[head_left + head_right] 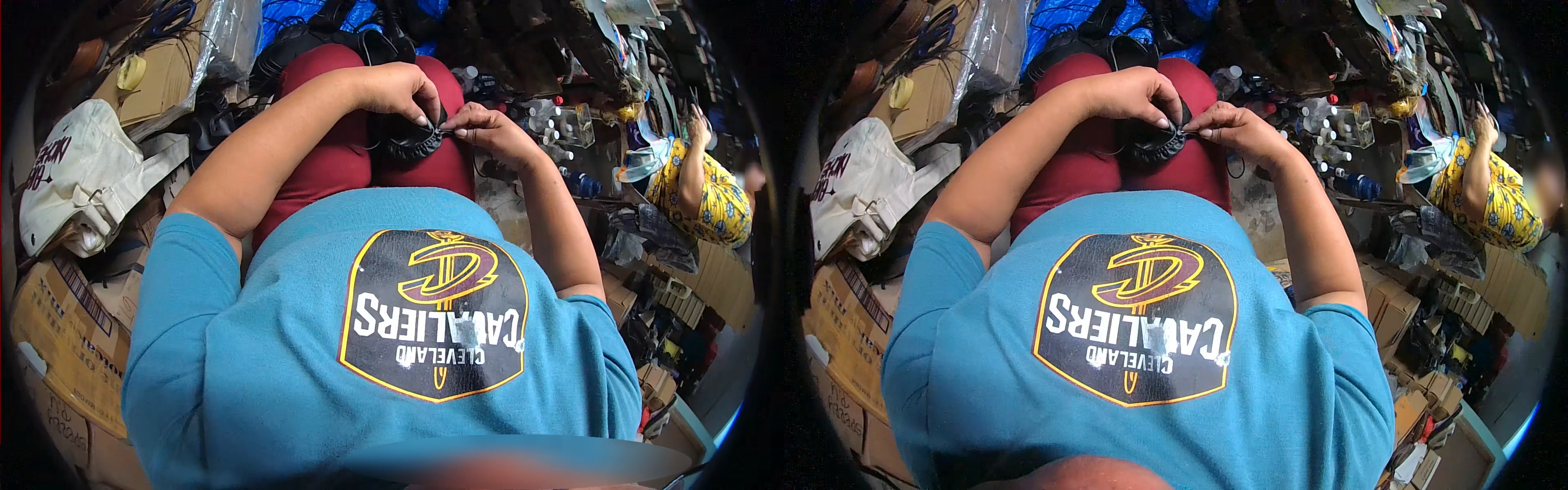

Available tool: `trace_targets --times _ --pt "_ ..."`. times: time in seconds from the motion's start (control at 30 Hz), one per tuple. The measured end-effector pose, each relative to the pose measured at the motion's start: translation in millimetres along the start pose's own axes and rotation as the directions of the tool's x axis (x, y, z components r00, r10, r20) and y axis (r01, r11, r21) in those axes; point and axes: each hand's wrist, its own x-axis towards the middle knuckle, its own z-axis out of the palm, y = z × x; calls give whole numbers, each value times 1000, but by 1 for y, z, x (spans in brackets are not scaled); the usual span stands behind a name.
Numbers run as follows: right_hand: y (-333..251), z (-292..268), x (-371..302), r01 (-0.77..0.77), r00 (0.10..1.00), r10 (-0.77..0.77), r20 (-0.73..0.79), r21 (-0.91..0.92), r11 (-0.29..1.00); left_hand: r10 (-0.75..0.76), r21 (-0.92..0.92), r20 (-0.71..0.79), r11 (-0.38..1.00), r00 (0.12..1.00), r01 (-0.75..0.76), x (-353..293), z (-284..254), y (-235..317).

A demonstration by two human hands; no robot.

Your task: Stitching a black leather shoe component by hand using a needle and thread.

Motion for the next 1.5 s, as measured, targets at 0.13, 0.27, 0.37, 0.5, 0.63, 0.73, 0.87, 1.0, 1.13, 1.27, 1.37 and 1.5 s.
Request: trace_targets --times 0.13,0.27,0.37,0.5,0.63,0.73,0.87,1.0,1.13,1.27,1.37,1.5 --pt "0 8 1 -36 998 36 -59 -1 999 -26 61 -28 998 999 28 1 2 4" --pt "-7 35 0 9 976 37 -213 211 977 -78 141 -54 986 995 85 -1 8 7" --pt "-15 36 -10 100 936 -181 -302 -266 959 52 386 -305 919 951 74 -13 11 10" --pt "-22 38 -24 84 941 -164 -296 -266 960 219 437 -568 897 793 65 -47 11 20" --pt "-20 51 -32 67 909 -275 -313 -541 838 95 293 -631 948 770 123 -75 35 29" --pt "-14 60 -34 99 861 -389 -328 -642 760 174 395 -614 912 770 109 -75 56 28" --pt "-6 55 -35 47 914 -226 -336 -467 883 234 567 -601 799 764 202 -69 66 23" --pt "-3 39 -29 43 969 -79 -234 -155 987 249 439 -616 896 747 63 -62 61 16" --pt "-5 20 -22 40 992 -54 -118 -114 993 253 414 -595 910 763 21 -55 57 11" --pt "-6 16 -13 77 989 -96 -110 -165 983 220 451 -585 888 781 88 -53 56 8" --pt "-6 15 -11 85 990 -101 -103 -148 985 197 439 -578 893 792 98 -52 56 7" --pt "-5 14 -12 81 991 -95 -92 -141 987 199 464 -572 878 795 114 -51 56 6"
